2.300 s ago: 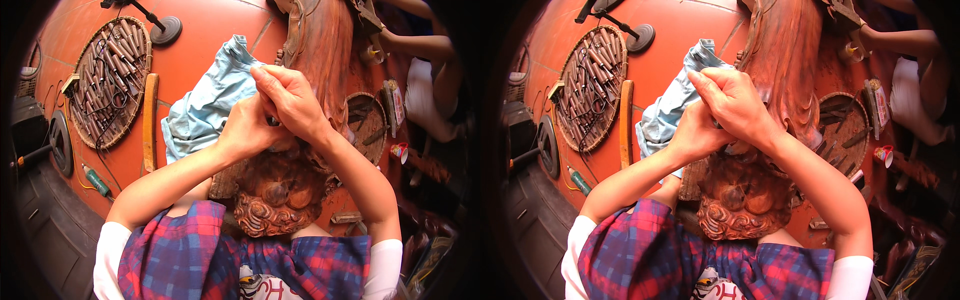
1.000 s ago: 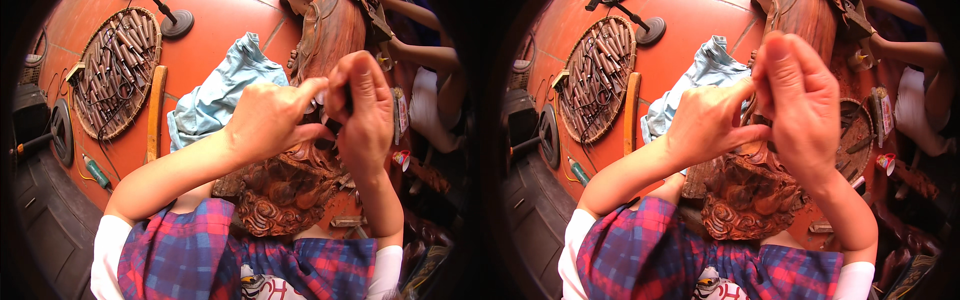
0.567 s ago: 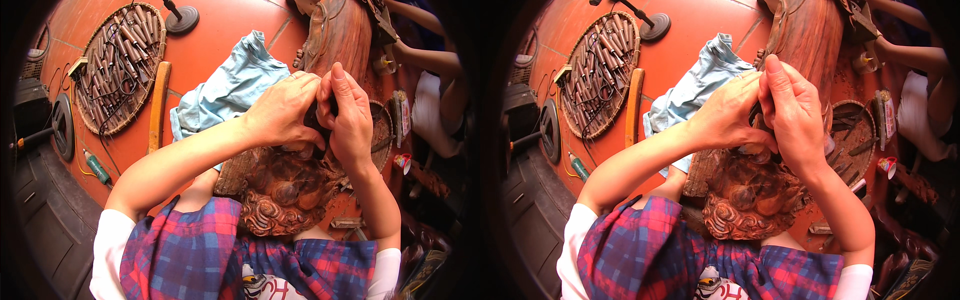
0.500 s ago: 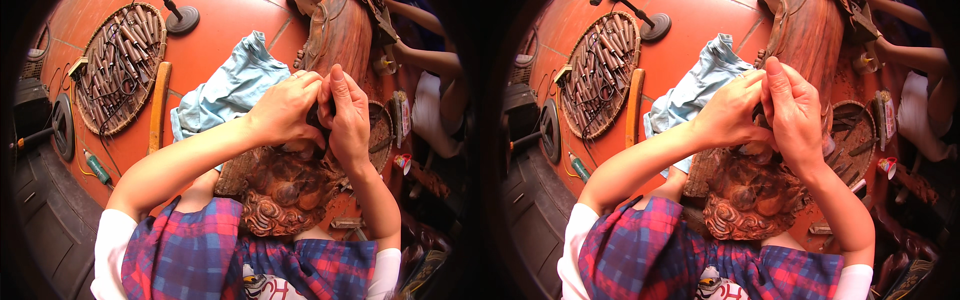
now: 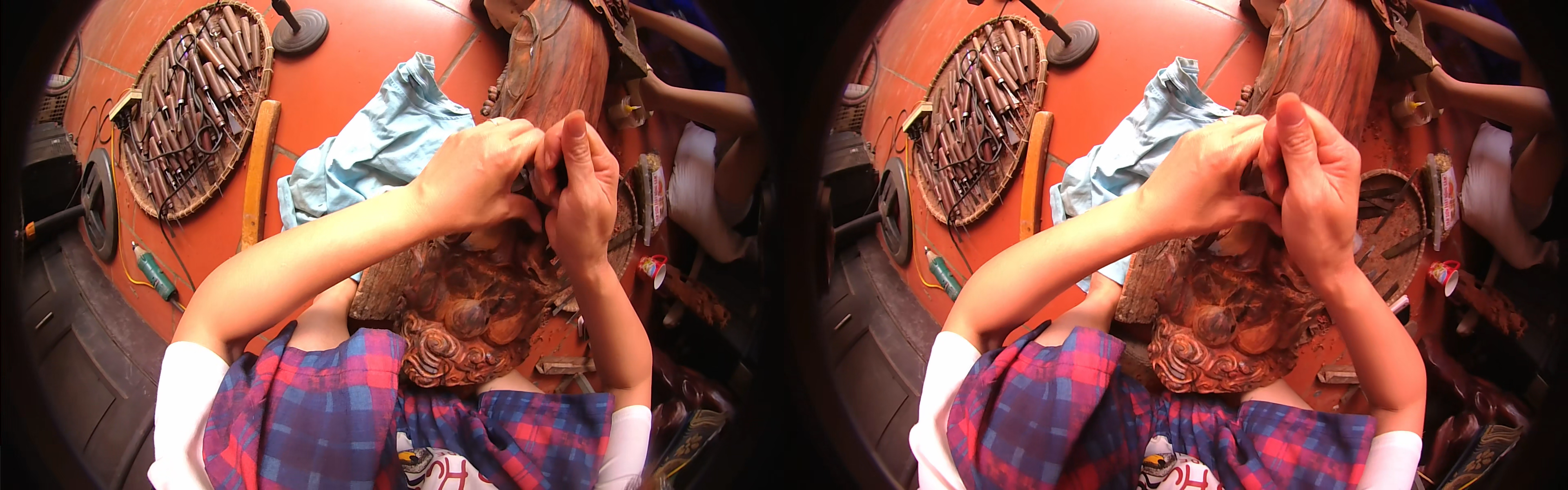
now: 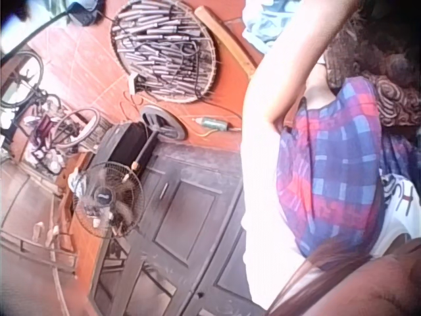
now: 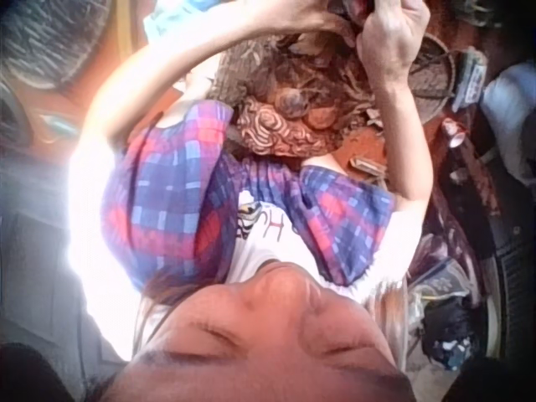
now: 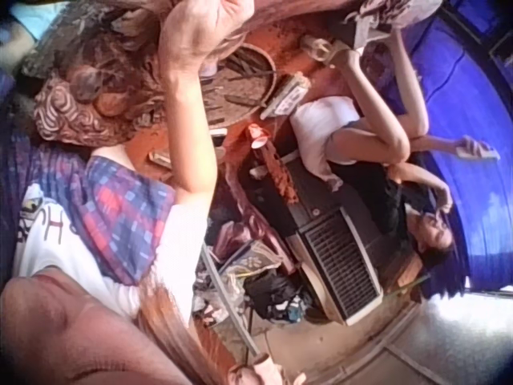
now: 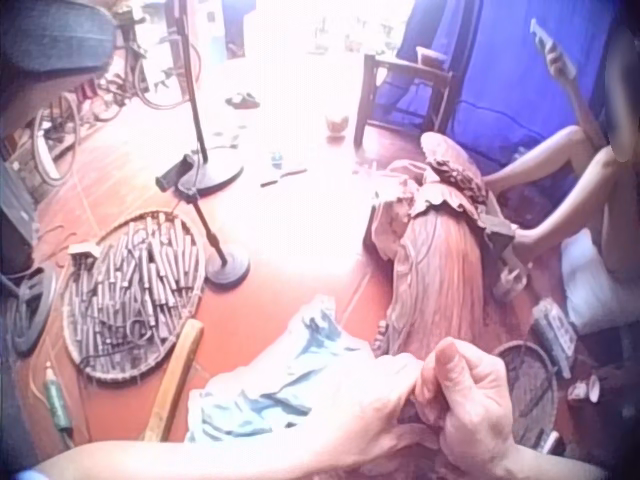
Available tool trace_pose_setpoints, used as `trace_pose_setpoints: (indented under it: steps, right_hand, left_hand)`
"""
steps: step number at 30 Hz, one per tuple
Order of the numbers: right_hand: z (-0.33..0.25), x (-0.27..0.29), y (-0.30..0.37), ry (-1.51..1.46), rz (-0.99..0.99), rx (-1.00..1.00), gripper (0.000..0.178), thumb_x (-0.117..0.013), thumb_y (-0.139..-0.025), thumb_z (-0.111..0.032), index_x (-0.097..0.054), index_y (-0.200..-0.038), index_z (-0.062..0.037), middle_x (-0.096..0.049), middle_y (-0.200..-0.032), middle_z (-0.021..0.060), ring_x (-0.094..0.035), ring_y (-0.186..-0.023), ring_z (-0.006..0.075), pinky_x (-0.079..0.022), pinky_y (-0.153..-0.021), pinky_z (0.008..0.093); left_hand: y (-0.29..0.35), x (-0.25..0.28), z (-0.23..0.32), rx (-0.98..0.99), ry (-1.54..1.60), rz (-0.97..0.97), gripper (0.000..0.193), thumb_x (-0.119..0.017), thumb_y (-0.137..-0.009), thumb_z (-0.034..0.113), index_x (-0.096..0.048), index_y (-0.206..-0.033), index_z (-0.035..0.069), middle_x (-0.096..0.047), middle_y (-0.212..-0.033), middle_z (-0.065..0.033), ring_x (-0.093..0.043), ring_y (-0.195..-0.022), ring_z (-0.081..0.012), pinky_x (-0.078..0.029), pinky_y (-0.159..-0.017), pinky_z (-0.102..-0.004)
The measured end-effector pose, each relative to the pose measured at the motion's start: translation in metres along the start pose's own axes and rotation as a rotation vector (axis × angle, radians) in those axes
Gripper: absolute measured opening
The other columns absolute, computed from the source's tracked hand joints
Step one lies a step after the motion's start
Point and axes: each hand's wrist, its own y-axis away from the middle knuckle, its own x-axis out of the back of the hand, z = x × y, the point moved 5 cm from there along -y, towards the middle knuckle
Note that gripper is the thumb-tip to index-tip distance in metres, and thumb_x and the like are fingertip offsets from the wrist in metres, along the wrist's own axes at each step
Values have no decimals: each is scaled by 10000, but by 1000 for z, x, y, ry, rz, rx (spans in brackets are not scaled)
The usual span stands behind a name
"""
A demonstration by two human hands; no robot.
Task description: The person is carving a detailed wooden sculpture using various hand tools. They are seated on the floor, holding the wood steady with one hand while using a chisel or knife with the other to shape the intricate details of the piece.
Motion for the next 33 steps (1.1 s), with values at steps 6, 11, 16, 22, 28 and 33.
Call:
trace_pose_setpoints:
  steps: [6,11,16,22,28,33]
  right_hand:
    - [6,2,-3,-7,-20,-59,411,-479,-1061,-337,-522,-741,-84,-447,-615,-51,-335,-511,13,-251,-451,198]
    - [3,2,2,-20,-43,-37,406,-467,-1061,-359,-510,-772,-77,-441,-629,-23,-318,-486,28,-228,-431,204]
    - [-23,1,5,-111,-2,86,384,-493,-1058,-320,-550,-774,-69,-453,-627,-54,-350,-541,4,-255,-476,190]
    - [-84,0,29,328,-318,190,655,-396,-1008,-576,-601,-686,-44,-517,-838,87,-479,-738,150,-384,-669,279]
    - [-96,66,68,291,-238,40,760,-378,-988,-630,-730,-927,41,-676,-902,185,-659,-620,160,-530,-551,248]
    - [-67,119,120,76,40,-232,208,-728,-859,-45,-658,-1004,86,-679,-1002,216,-733,-872,280,-612,-767,354]
  left_hand:
    - [-5,2,-1,-7,32,10,576,-887,-549,269,-561,-967,44,-556,-977,-120,-573,-1002,-350,-497,-821,-446]
    - [7,3,15,-24,53,85,481,-853,-601,222,-590,-966,53,-588,-1012,-108,-583,-972,-336,-473,-841,-449]
    - [0,11,24,-32,33,28,303,-811,-703,229,-635,-890,69,-601,-916,-84,-587,-925,-309,-465,-812,-426]
    - [2,45,85,-146,176,-47,171,-775,-776,217,-660,-803,93,-615,-836,-52,-593,-793,-268,-434,-678,-376]
    - [48,93,37,370,281,-17,191,-691,-862,4,-691,-1053,-12,-706,-1027,-119,-672,-959,-190,-507,-874,-310]
    - [164,121,-6,928,366,72,229,-631,-954,59,-631,-1173,-9,-691,-1104,-83,-630,-1066,-157,-471,-966,-303]
